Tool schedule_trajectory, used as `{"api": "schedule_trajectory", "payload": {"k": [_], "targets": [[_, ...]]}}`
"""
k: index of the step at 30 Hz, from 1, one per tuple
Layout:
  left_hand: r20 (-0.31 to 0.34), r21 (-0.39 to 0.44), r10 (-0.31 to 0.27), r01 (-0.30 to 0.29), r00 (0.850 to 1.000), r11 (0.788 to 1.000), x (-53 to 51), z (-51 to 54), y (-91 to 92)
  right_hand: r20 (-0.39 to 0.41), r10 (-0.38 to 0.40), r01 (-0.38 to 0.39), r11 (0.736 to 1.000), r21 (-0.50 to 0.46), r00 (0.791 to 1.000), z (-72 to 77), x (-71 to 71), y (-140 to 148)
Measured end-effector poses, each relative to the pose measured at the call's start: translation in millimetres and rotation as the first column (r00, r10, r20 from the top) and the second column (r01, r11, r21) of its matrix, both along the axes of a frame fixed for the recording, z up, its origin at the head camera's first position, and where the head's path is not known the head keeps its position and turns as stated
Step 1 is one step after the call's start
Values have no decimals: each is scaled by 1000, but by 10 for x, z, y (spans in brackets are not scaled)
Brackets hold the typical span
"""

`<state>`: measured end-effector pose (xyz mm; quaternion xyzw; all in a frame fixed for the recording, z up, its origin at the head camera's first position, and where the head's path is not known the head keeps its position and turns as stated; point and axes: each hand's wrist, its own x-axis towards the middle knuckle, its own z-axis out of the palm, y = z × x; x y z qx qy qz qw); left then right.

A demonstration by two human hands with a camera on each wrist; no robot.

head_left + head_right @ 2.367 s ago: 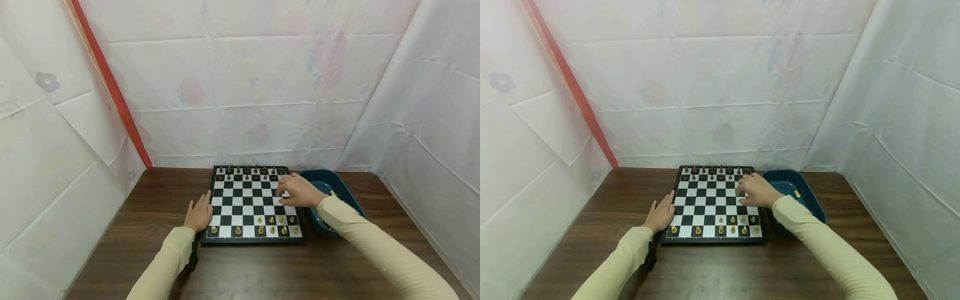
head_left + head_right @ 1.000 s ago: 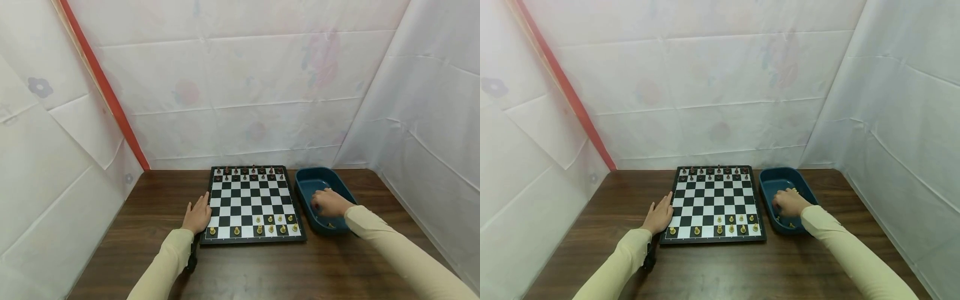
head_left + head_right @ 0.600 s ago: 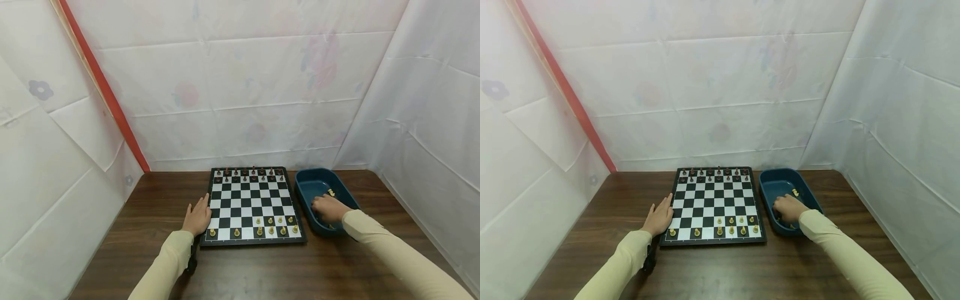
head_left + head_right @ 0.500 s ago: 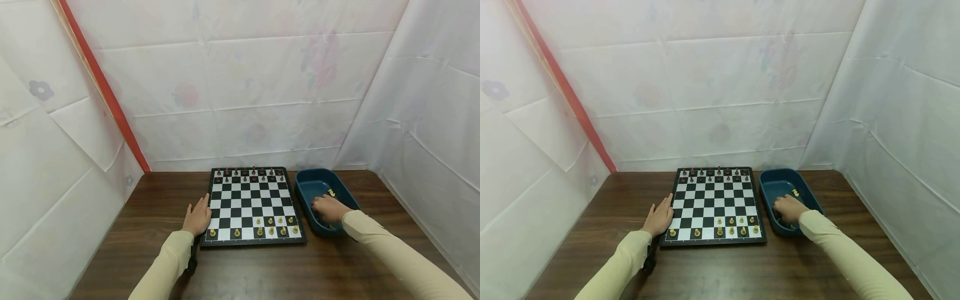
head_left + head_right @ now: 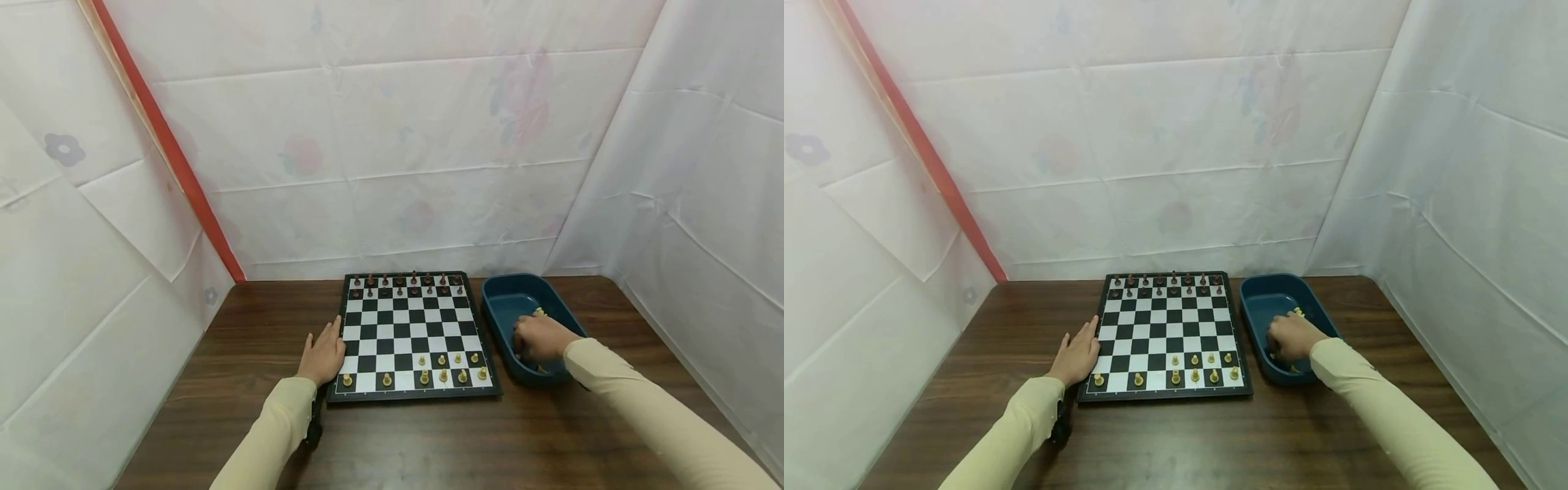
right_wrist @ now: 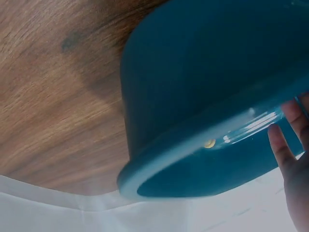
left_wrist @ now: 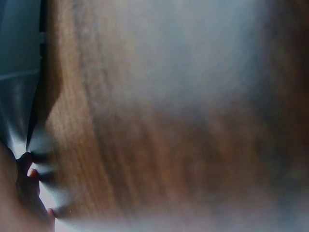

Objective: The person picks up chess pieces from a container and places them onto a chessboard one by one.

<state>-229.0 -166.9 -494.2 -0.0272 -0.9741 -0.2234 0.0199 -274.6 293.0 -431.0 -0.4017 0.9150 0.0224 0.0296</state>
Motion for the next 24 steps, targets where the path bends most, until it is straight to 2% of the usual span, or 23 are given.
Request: {"api": "schedule_trajectory", "payload": {"k": [6,14,24], "targets": [[6,-4,7,-7,1000,1000,-7,-6,-4,8,-23,23,1000,-7,1000,80,-6,10],[3,10,6,-6,1000,1000,4,10,-4,-78,62,-68,995,-69,995,274,3,11],[-2,17,-2,2,1000,1000,3,0,-7,-110,53,-56,998,-23,993,549,-36,-103]]}}
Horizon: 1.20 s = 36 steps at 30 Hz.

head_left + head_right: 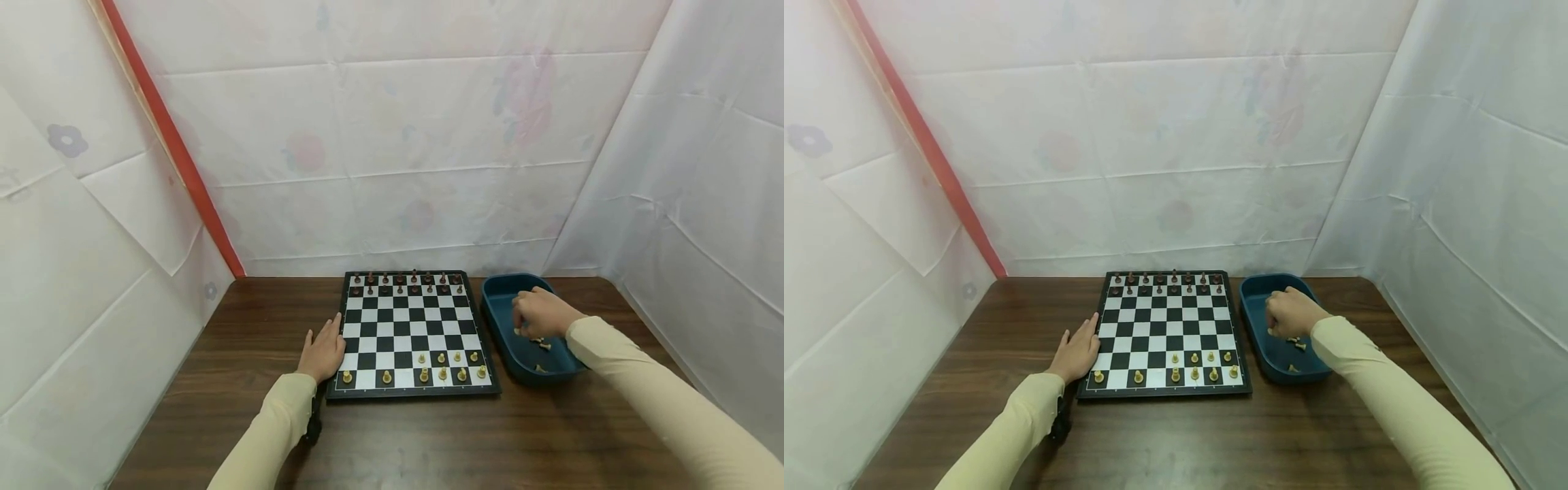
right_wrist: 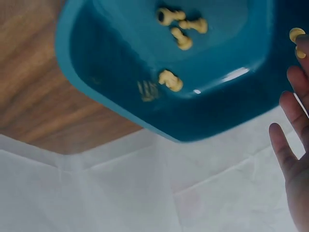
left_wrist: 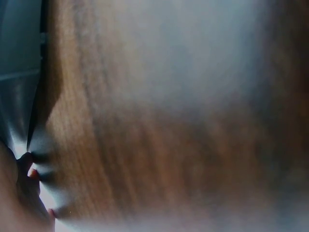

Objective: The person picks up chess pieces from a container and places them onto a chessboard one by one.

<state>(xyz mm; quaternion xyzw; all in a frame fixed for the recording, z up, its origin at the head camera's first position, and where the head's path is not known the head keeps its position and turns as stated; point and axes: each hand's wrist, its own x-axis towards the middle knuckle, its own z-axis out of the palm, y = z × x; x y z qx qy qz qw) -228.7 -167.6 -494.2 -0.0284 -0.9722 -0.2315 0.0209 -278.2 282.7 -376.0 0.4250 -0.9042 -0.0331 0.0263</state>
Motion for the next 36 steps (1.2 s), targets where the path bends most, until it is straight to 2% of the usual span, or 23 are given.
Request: {"api": "schedule_trajectory", "payload": {"k": [9,17,25,31,36], "targets": [[-11,6,-5,5,1000,1000,-20,-6,13,-22,40,-39,999,18,999,201,-62,-218],[-7,12,1,0,1000,1000,-19,9,32,-12,8,-7,996,85,1000,305,-62,-592],[-7,0,10,-10,1000,1000,-35,-7,25,-54,84,-78,991,110,995,273,-77,-985],[-19,0,10,-10,1000,1000,-58,-70,23,-92,184,-173,978,114,979,200,-58,-1198],[-32,0,5,-5,999,1000,-71,-107,18,-114,215,-200,971,129,970,144,-32,-1360]]}}
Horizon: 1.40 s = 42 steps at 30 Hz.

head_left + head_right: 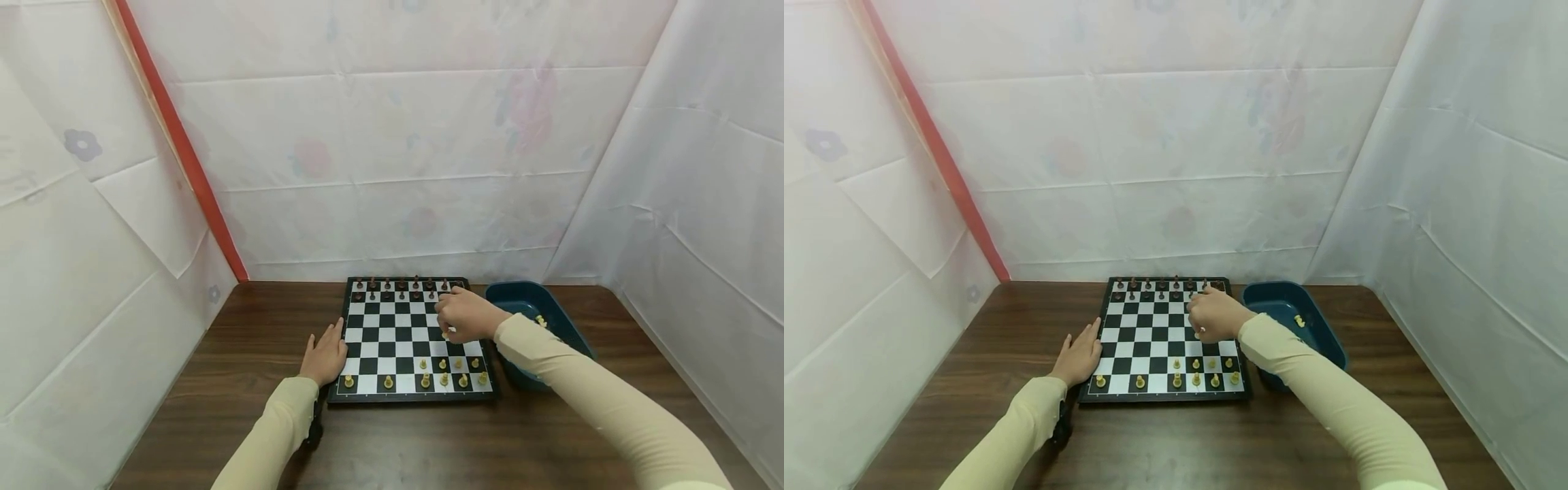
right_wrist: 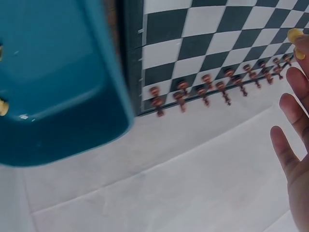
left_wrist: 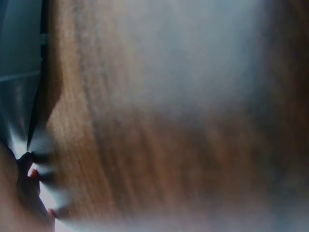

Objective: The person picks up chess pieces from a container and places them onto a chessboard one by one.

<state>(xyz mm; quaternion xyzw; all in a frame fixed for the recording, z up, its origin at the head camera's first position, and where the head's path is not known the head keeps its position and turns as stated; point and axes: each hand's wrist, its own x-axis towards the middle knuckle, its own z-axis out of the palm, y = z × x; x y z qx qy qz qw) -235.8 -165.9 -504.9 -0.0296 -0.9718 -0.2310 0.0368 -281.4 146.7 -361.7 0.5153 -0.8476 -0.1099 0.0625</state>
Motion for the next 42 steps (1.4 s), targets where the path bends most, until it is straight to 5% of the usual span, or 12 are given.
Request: {"api": "schedule_trajectory", "payload": {"k": [22,42], "targets": [[-6,1,12,-12,1000,1000,33,57,33,45,157,-160,985,63,987,-213,199,-618],[1,1,12,-12,1000,1000,54,45,75,-6,150,-146,971,187,989,-436,223,-784]]}}
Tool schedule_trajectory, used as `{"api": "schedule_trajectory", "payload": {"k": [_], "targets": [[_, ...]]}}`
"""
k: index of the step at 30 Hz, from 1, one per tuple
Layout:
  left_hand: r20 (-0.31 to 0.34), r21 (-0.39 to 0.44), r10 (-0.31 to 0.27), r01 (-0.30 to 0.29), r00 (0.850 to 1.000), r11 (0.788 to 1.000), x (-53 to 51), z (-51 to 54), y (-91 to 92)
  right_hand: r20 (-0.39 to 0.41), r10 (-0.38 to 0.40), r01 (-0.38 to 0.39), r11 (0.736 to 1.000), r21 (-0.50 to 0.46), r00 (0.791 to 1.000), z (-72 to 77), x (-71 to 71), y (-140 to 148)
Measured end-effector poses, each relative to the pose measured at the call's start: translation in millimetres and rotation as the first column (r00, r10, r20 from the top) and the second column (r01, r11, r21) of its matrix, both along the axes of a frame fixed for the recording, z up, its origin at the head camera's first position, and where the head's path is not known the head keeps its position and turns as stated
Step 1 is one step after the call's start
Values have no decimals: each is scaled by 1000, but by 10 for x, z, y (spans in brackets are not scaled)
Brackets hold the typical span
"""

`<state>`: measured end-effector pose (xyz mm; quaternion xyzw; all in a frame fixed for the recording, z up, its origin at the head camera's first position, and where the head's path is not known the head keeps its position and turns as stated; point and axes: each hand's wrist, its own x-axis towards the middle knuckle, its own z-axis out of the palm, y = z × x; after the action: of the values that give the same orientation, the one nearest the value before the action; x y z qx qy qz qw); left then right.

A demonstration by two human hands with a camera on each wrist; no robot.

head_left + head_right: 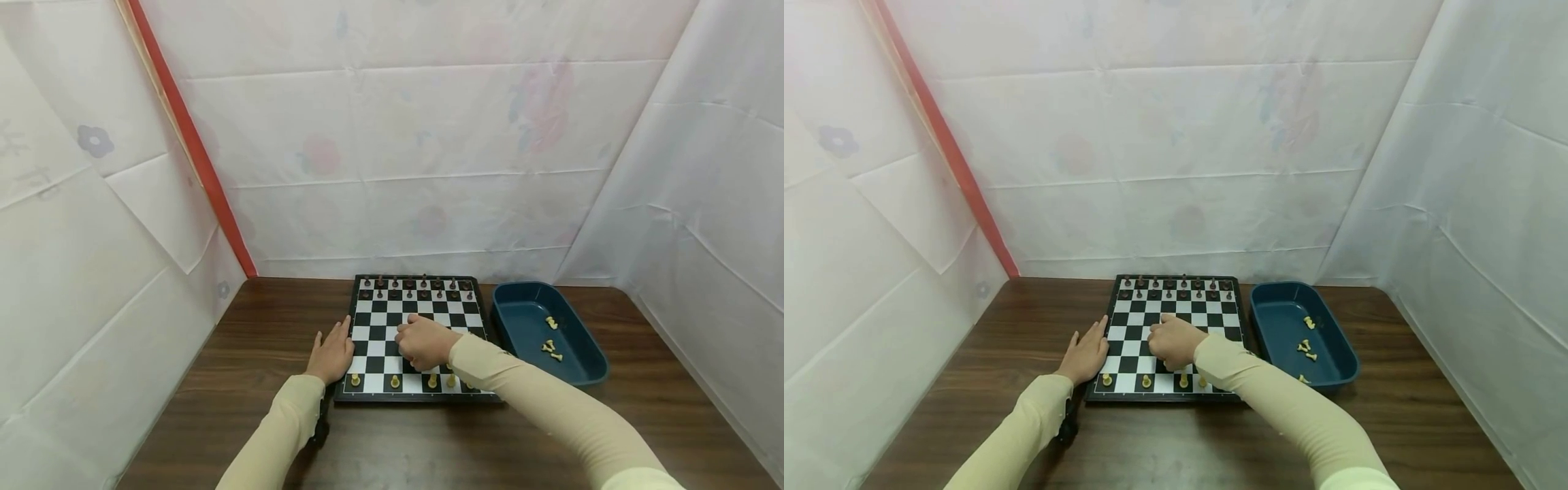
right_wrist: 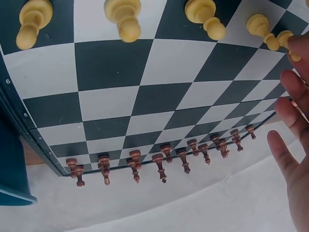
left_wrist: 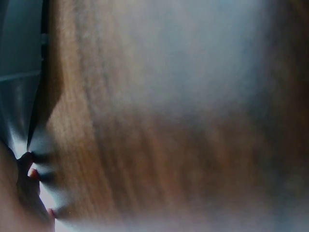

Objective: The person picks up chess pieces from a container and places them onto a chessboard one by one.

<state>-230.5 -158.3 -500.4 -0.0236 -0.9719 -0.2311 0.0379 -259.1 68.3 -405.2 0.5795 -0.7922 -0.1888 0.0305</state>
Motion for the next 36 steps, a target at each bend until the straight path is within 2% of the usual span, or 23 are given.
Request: {"api": "schedule_trajectory", "payload": {"k": [8,15,24,32,36], "targets": [[-1,-4,-5,5,1000,1000,3,-6,-4,37,-5,6,1000,-24,999,5,13,9],[-5,-1,-13,13,1000,1000,5,47,-3,71,-20,28,994,-106,997,220,-51,198],[16,-8,-15,15,1000,1000,-33,20,-9,31,-113,116,983,-141,993,503,-151,751],[14,-7,-20,20,1000,1000,-45,30,6,15,-233,233,964,-124,972,588,-174,1247],[17,-4,-21,21,1000,1000,-52,32,4,11,-248,247,957,-150,969,592,-156,1474]]}}
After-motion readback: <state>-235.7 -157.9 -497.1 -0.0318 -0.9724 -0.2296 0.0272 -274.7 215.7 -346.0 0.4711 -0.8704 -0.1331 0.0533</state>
